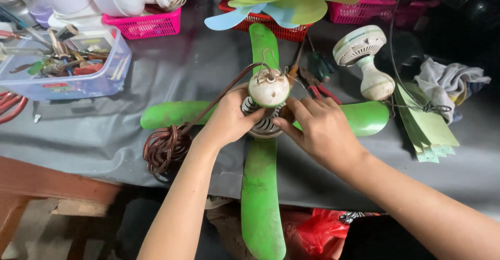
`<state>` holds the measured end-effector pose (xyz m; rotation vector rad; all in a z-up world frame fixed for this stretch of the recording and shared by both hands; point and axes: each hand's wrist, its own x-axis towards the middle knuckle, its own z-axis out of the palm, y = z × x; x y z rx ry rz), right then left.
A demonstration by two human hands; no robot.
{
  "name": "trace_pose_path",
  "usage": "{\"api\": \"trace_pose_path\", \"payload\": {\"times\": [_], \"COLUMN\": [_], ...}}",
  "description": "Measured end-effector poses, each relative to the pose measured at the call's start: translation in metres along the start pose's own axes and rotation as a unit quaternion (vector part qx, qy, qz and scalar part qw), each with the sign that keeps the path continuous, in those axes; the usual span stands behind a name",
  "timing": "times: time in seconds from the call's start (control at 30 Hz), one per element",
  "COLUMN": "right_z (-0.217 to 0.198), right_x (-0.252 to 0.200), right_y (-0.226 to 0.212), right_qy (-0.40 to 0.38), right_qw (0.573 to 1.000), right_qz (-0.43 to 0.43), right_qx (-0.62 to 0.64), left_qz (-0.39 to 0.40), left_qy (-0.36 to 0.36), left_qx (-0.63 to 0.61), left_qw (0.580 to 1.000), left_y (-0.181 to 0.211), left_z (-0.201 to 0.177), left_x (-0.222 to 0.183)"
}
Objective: Polishing and cleaning the blades and motor of a portable electric fan using a cloth.
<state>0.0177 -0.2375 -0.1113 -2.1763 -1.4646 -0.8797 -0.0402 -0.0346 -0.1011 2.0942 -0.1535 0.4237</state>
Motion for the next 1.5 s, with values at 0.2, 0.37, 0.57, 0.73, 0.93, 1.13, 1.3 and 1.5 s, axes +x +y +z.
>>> {"api": "trace_pose_path", "payload": {"times": [0.2,0.37,0.57,0.73,0.93,1.13,1.3,1.5], "right_z": [-0.008,-0.012,0.006,-0.004,-0.022,-0.017,-0.003,0.000], "right_x": [0.013,0.009,0.008,0.009,0.019,0.011,0.003,0.007], "right_y": [0.008,0.009,-0.001,0.000,0.001,0.000,-0.004,0.003], "right_qy": [-0.035,-0.046,0.019,0.016,-0.027,-0.034,0.027,0.003], "right_qw": [0.988,0.985,0.992,0.960,0.987,0.986,0.973,0.987], "right_qz": [-0.026,-0.035,0.052,0.173,0.015,-0.068,0.132,0.046], "right_qx": [0.148,0.160,0.117,0.218,0.159,0.148,0.186,0.156], "left_qz": [-0.011,-0.012,0.003,0.006,0.000,-0.001,0.016,0.019], "left_qy": [-0.011,-0.017,-0.005,-0.004,-0.021,-0.008,0.017,0.012], "left_qx": [-0.003,-0.003,0.001,-0.006,-0.001,-0.006,0.006,-0.004], "left_qw": [1.000,1.000,1.000,1.000,1.000,1.000,1.000,1.000], "left_y": [0.003,0.007,0.006,0.006,0.006,0.005,-0.005,-0.008], "left_z": [-0.004,0.000,-0.002,-0.004,-0.007,-0.002,-0.003,-0.003], "left_x": [0.000,-0.004,-0.001,-0.001,0.000,-0.004,-0.002,0.000]}}
